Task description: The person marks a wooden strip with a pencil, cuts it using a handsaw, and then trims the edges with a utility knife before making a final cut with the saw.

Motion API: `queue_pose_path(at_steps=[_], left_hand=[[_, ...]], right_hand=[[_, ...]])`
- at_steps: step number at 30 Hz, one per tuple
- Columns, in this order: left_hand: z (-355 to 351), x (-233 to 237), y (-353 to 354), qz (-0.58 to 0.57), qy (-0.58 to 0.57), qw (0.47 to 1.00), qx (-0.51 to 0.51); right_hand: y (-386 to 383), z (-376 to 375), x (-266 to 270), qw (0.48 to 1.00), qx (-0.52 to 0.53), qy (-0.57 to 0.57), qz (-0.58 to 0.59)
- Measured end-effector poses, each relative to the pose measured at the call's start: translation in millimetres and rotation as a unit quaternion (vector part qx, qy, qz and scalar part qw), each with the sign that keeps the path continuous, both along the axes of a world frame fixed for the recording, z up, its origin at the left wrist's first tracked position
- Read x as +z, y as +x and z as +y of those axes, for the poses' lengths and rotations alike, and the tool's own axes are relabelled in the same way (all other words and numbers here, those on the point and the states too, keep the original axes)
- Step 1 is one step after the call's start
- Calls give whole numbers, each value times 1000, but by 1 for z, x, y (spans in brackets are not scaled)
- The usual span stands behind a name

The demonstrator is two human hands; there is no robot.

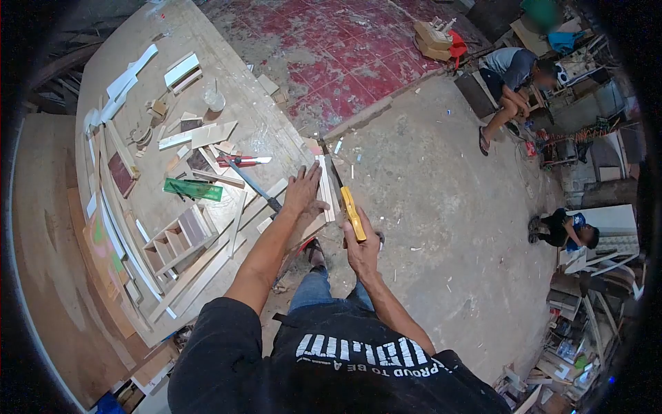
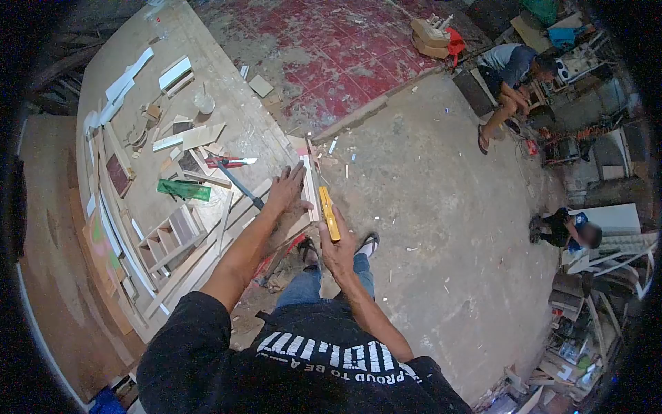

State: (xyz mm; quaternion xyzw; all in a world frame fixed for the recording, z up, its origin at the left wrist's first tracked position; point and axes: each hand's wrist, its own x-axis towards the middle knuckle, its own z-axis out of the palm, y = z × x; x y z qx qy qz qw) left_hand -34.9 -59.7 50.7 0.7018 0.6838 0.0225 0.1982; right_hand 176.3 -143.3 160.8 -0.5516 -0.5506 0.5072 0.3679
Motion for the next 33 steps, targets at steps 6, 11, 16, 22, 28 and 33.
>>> queue_pose_path(at_steps=[6, 11, 16, 22, 28, 33], left_hand=[[-2, -5, -3, 22, 16, 1000, 4], [5, -9, -8, 15, 7, 1000, -6], [6, -9, -8, 35, 20, 999, -7], [10, -11, -14, 17, 10, 1000, -6], [18, -14, -26, -51, 16, 999, -10], [19, -5, -24, -35, 7, 999, 10]], right_hand=[[-1, -5, -15, 1000, -5, 6, -14], [0, -12, -18, 999, -7, 51, -13], [-2, -16, -12, 1000, -5, 4, -4], [0, -18, -15, 1000, -12, 2, 7], [3, -16, -22, 1000, -8, 24, -3], [2, -23, -13, 1000, -4, 7, 6]])
